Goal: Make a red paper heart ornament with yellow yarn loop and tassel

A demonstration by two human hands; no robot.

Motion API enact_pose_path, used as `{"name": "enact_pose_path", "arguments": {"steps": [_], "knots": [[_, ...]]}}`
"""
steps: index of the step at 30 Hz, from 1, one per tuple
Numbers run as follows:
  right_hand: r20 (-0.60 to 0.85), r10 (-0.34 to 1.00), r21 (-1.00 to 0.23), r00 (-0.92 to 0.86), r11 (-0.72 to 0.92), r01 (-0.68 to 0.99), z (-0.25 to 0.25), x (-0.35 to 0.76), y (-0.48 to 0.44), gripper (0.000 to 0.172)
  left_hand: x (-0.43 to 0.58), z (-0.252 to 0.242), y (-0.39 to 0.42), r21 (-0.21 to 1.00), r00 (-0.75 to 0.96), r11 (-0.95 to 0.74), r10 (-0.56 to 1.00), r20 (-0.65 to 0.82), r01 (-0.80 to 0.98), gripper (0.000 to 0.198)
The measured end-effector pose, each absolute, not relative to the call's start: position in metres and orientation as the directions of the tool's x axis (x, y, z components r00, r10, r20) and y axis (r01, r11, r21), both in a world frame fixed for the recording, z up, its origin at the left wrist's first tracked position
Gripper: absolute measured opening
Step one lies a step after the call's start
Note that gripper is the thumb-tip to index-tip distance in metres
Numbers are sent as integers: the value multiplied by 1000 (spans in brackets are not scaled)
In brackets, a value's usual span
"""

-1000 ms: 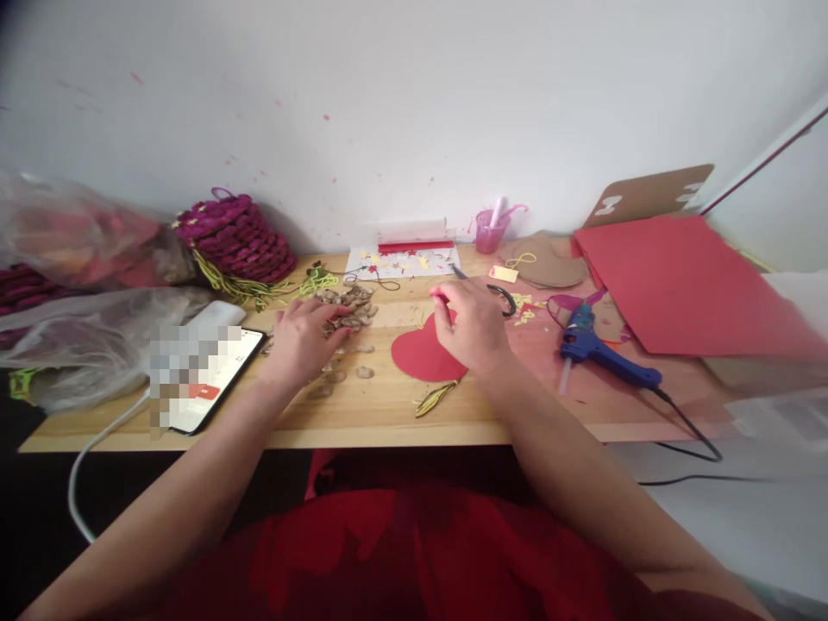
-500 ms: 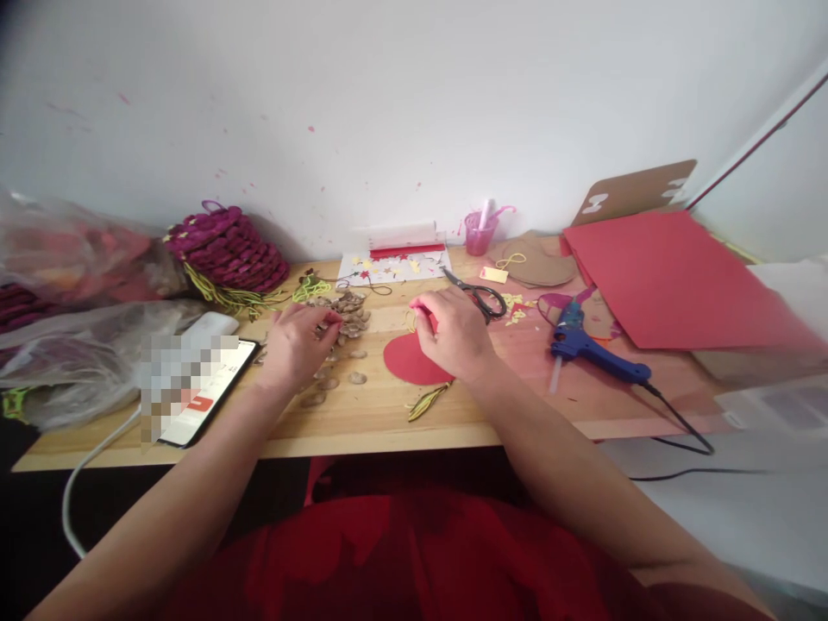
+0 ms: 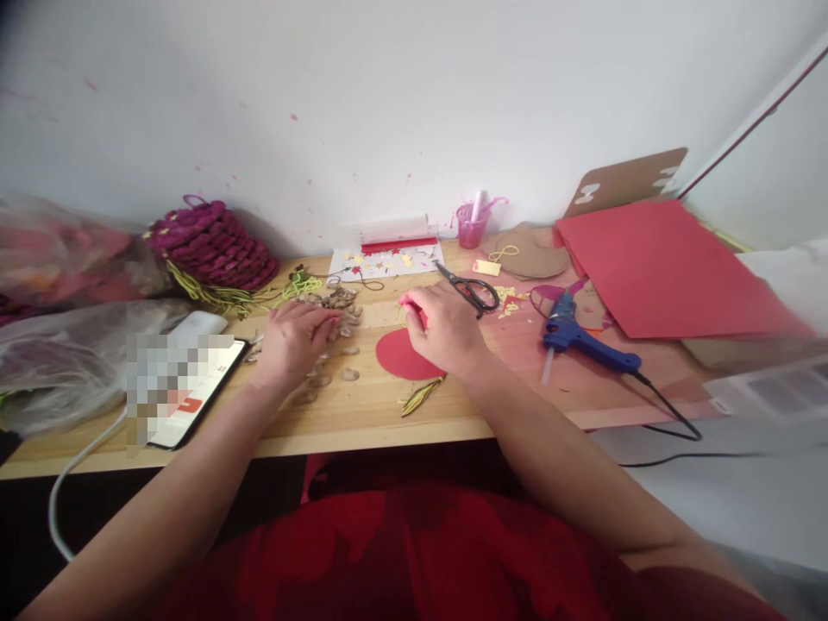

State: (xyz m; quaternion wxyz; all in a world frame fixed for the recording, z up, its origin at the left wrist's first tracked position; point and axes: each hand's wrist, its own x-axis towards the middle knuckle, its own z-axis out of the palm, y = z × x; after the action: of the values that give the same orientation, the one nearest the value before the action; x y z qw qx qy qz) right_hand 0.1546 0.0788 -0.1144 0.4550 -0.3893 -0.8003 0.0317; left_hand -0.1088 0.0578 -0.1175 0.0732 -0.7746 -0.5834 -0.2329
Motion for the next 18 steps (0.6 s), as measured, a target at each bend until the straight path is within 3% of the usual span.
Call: {"name": "enact_pose_path", "arguments": {"steps": [3, 5, 7, 10, 14, 18], "knots": [[695, 660, -409, -284, 689, 598, -114, 154, 78, 14, -98, -110, 55, 324, 166, -311, 899, 406, 893, 27], [692, 663, -410, -285, 686, 601, -113, 154, 78, 14, -90, -107, 55, 455, 127, -259, 946, 300, 852, 24], [692, 663, -410, -284, 685, 602, -113, 153, 77, 14, -84, -107, 56, 514, 112, -186, 979, 172, 838, 23], [693, 663, -412, -283, 687, 599, -113, 153, 77, 14, -82, -109, 57, 428, 135, -175, 983, 122, 887, 23], [689, 664, -414, -291, 689, 595, -113, 154, 77, 15, -90, -112, 56, 275, 183, -256, 947, 262, 927, 22], [673, 682, -429, -286, 676, 600, -112, 154, 76, 15, -97, -113, 54, 326, 152, -270, 927, 344, 906, 21]]}}
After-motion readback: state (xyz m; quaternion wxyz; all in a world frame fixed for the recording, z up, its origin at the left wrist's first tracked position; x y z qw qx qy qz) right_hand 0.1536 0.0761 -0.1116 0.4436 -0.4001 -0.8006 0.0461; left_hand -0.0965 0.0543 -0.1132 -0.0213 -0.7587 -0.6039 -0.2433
